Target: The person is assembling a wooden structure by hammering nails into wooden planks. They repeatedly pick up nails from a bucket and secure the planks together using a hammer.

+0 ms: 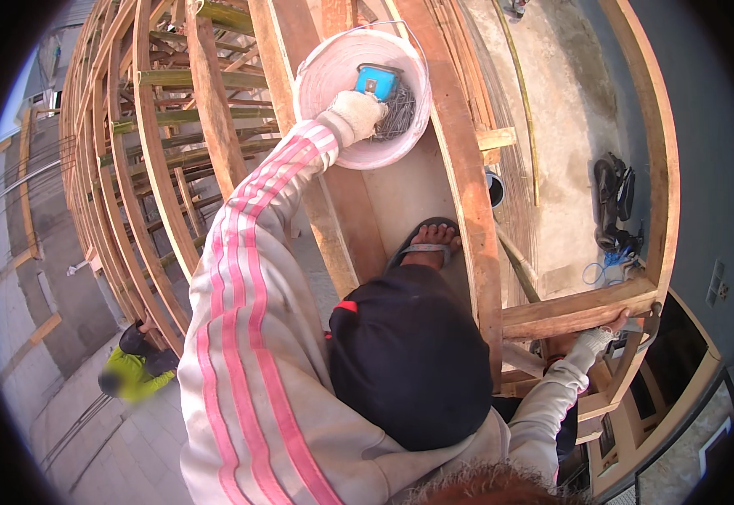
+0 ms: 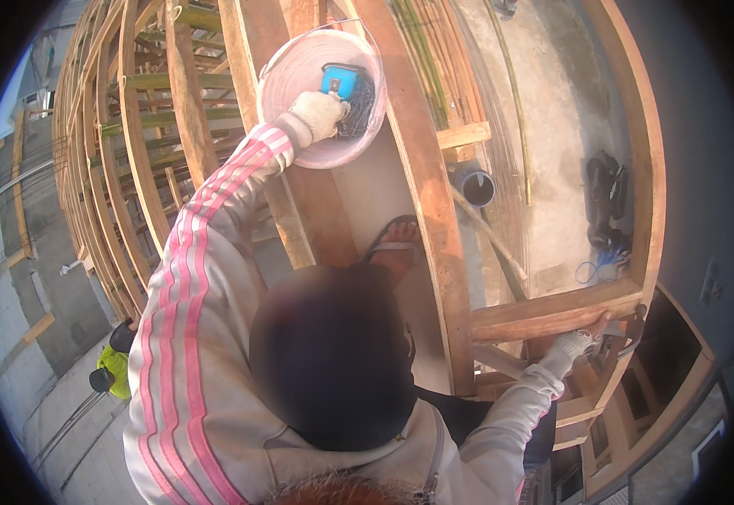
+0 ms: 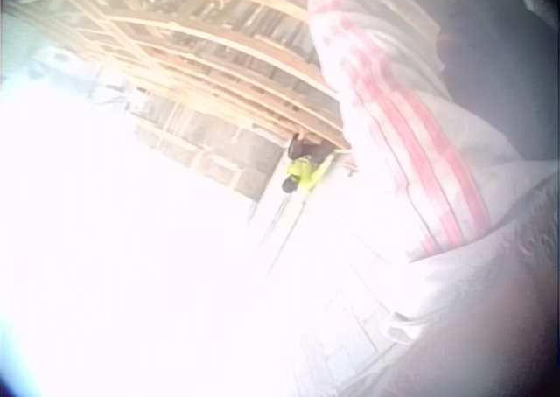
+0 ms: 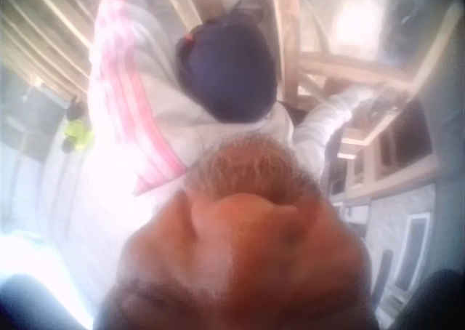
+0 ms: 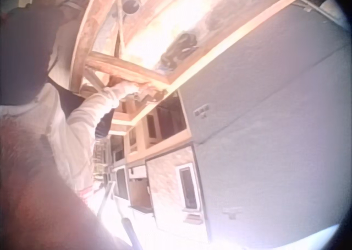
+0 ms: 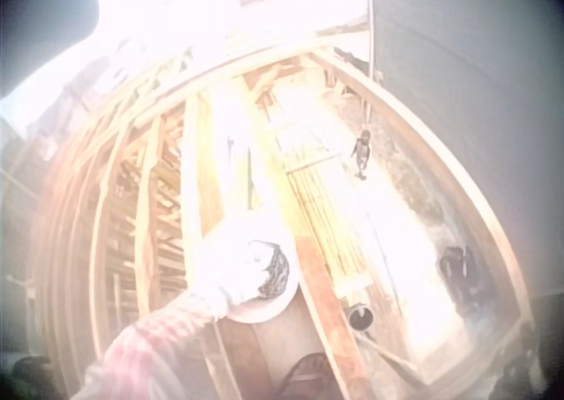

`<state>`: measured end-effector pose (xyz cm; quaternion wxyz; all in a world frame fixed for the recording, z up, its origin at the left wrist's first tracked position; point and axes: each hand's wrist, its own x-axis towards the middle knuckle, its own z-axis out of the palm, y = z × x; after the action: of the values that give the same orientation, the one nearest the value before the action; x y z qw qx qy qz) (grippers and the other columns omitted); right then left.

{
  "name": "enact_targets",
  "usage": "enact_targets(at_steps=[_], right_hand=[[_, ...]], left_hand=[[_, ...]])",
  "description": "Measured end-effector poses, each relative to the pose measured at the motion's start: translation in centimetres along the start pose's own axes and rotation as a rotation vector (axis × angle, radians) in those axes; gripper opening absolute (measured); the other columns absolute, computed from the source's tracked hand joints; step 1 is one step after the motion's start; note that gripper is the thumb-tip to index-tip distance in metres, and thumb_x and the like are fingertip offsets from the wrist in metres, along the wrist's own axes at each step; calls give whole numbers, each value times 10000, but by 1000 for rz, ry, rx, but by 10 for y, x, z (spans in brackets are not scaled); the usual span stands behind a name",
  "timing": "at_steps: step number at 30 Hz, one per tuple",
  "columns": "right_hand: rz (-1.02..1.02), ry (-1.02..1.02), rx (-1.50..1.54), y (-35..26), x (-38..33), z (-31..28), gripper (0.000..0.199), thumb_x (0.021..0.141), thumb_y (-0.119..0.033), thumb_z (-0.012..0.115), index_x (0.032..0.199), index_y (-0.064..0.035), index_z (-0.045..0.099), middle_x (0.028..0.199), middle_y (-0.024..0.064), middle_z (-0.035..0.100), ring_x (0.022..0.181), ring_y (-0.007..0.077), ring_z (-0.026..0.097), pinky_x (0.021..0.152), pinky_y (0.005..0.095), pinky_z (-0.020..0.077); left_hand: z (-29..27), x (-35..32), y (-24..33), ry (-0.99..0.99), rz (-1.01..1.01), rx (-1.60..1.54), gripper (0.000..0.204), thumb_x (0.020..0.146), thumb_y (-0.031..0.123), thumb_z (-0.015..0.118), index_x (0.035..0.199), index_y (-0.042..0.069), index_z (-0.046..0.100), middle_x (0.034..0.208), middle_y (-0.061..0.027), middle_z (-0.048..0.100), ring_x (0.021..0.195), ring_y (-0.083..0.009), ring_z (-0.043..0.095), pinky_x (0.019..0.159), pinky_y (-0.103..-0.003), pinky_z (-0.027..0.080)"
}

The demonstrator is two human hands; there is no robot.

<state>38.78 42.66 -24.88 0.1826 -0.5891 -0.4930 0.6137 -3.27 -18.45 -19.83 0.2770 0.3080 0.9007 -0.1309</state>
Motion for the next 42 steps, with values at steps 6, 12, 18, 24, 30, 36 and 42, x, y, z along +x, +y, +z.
enact_targets(at_steps=[6, 12, 18, 24, 30, 36, 42], right_hand=[[55, 62, 32, -22, -49, 30, 906, 902, -664, 618, 1506, -18, 425, 1425, 170, 516, 1254, 321, 536, 1070, 440, 435], [32, 39, 11, -33, -67, 45, 868, 927, -659, 582, 1505, -31, 429, 1440, 162, 497, 1282, 311, 517, 1082, 436, 426], [59, -16, 77, -10, -25, 12, 836, 933, -638, 581, 1465, -4, 462, 1405, 187, 529, 1227, 328, 551, 1059, 449, 444], [46, 7, 82, -5, -15, 14, 852, 920, -652, 566, 1451, 5, 462, 1363, 201, 551, 1196, 355, 579, 1017, 467, 489], [109, 124, 191, 1, -45, 34, 853, 784, -650, 746, 1346, -41, 544, 1167, 141, 640, 1005, 309, 639, 904, 435, 528], [-53, 99, 258, 28, -15, 37, 710, 804, -577, 796, 1221, -31, 620, 1048, 113, 676, 936, 240, 664, 878, 390, 552], [-201, 121, 270, 21, -29, 48, 651, 835, -405, 836, 1273, 24, 619, 1114, 111, 687, 948, 196, 658, 833, 345, 539]], left_hand=[[3, -12, -22, -28, -58, -59, 280, 777, 248, 699, 1022, 126, 757, 983, -133, 763, 965, -350, 737, 838, -499, 589], [12, -6, -10, 108, -138, -303, 276, 779, 296, 686, 977, 115, 751, 949, -168, 752, 934, -376, 732, 831, -500, 585], [16, 15, 16, 69, -325, -426, 318, 791, 302, 690, 1021, 87, 731, 973, -202, 741, 959, -394, 713, 874, -499, 557], [21, 19, 11, 96, -317, -471, 322, 807, 299, 681, 1036, 85, 752, 968, -215, 747, 939, -404, 722, 860, -490, 570], [39, 11, -3, 469, -292, -624, 225, 868, 267, 695, 955, 59, 686, 913, -221, 721, 884, -427, 699, 777, -483, 540], [-35, 1, 22, 615, -280, -1467, 191, 1028, 209, 581, 1058, 33, 648, 743, -47, 593, 693, -148, 589, 664, -296, 497], [-201, 31, 166, 155, 369, -1480, 207, 1043, 193, 517, 1151, 36, 597, 733, -35, 581, 644, -131, 572, 660, -267, 484]])
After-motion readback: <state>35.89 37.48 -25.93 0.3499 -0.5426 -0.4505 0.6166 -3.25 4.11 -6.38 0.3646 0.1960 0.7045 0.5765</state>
